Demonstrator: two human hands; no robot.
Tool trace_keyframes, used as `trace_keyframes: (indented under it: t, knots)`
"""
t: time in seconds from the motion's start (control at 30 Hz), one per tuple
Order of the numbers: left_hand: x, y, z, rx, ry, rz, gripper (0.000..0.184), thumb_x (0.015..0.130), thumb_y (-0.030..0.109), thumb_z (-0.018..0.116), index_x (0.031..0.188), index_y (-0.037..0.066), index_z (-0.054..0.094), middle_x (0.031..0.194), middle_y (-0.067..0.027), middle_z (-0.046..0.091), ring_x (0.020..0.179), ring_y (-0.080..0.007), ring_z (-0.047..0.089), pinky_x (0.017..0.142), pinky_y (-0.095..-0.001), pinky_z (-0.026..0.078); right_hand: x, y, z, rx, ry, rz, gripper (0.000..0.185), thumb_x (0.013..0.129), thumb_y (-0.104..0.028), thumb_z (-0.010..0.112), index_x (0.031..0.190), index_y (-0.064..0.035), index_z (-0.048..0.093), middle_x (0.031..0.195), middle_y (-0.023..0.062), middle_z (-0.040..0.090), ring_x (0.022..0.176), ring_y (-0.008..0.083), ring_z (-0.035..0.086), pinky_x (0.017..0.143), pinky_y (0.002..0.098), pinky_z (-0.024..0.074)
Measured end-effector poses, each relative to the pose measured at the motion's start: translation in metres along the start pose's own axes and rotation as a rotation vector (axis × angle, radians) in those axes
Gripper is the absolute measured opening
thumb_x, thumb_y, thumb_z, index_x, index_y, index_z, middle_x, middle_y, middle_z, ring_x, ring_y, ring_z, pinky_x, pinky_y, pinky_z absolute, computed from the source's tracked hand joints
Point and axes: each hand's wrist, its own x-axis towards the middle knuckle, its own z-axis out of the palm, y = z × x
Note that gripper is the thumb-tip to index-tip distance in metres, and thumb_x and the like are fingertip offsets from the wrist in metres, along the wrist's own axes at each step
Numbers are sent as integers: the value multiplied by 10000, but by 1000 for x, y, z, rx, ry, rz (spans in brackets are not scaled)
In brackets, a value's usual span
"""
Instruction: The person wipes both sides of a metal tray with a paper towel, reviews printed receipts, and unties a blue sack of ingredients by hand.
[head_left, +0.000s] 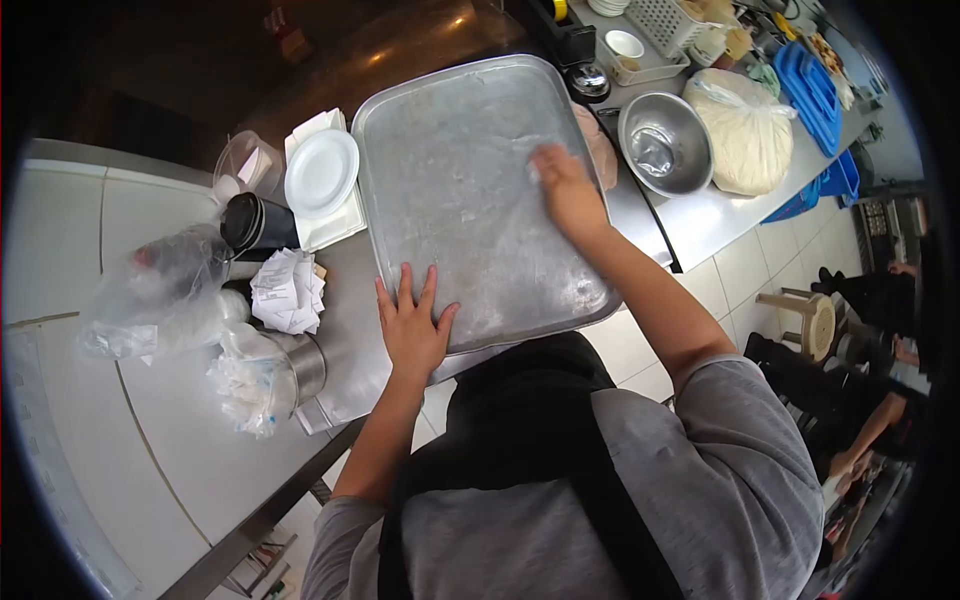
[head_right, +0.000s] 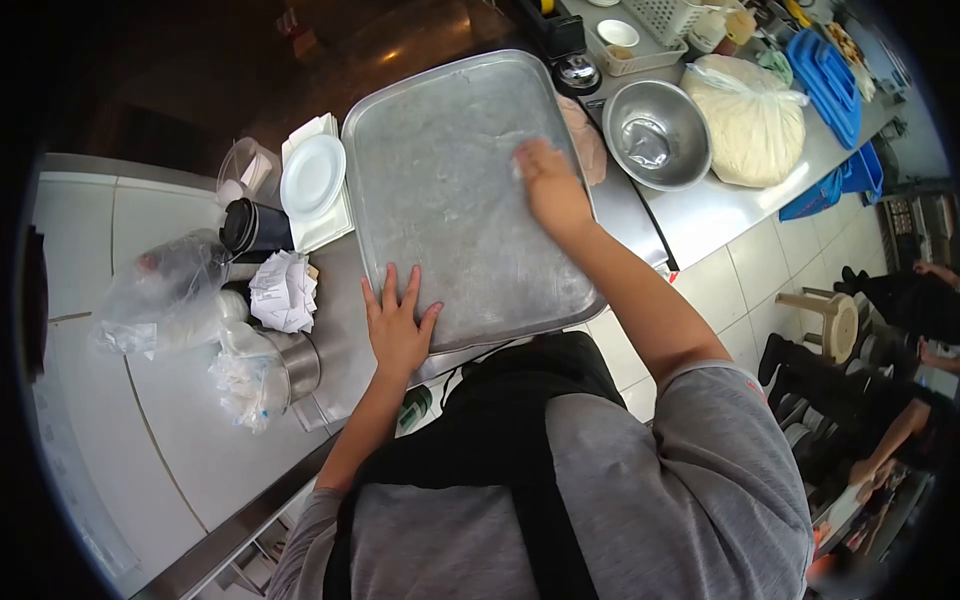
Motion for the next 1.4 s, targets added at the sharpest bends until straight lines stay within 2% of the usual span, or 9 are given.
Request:
trace_keyframes:
  t: [0.07,0.17,0.27,0.53,0.73,0.9,1.0,1.2,1.4]
  knots:
    - [1,-3,0,-9,16,1,527,833,414,586,1329,278,470,1440,-118,322,1325,-476,169,1063,-522,235,9,-7,17,121,254,107,308,883,-80,395,1158,-51,530,1258,140,502,1152,315,472,1023,406,322]
    - [3,-2,-1,7,10,22,449,859,361,566,1298,287,507,1425,-116,341,1322,-478,173,1069,-510,238,-9,-56,68,192,24,-357,363,905,-130,371,1227,-48,517,1280,113,497,1210,259,453,1034,372,340]
    - [4,-2,-3,-6,28,39,401,875,302,550,1276,291,530,1417,-118,348,1318,-480,182,1072,-503,239,11,-72,63,75,35,-387,380,896,-150,416,1257,-75,507,1307,98,486,1246,241,432,1050,378,325]
    - [0,-9,5,-126,123,66,391,840,132,533,1216,223,584,1356,-159,419,1282,-463,272,1087,-495,216,73,-34,41,-161,294,103,457,854,-82,415,1310,-100,450,1380,108,414,1298,270,365,1076,462,237]
    - [-10,-25,15,-301,215,163,427,778,31,514,1176,157,604,1362,-155,401,1302,-444,247,1074,-507,220,-19,-76,73,51,24,-157,428,840,-48,431,1260,-112,481,1371,148,411,1314,283,348,1069,439,291]
    - [-10,-28,16,-626,276,105,443,761,-24,546,1196,63,551,1401,-237,288,1301,-400,283,1054,-462,259,-63,-122,26,639,239,278,263,838,-12,445,1082,-34,539,1084,187,542,1089,330,497,956,385,378]
    - [-9,-43,25,-644,321,79,579,741,-72,579,1292,13,425,1371,-245,321,1280,-387,321,1030,-434,302,-109,-130,10,597,536,409,229,870,-44,425,1072,-18,531,1019,185,540,985,334,512,890,385,400]
    - [27,-94,49,-1110,-70,0,612,772,-80,549,1344,-68,330,1248,-222,483,1131,-300,490,986,-390,363,-288,-153,-12,442,599,1016,412,808,-416,641,739,-10,619,689,206,605,674,340,600,632,403,469]
    - [29,-86,26,-1019,-150,-37,480,816,0,477,1290,-34,401,1226,-185,506,1061,-278,516,924,-393,417,-536,-153,147,352,619,1630,291,811,-142,602,1101,-116,588,882,179,651,862,354,616,747,441,485]
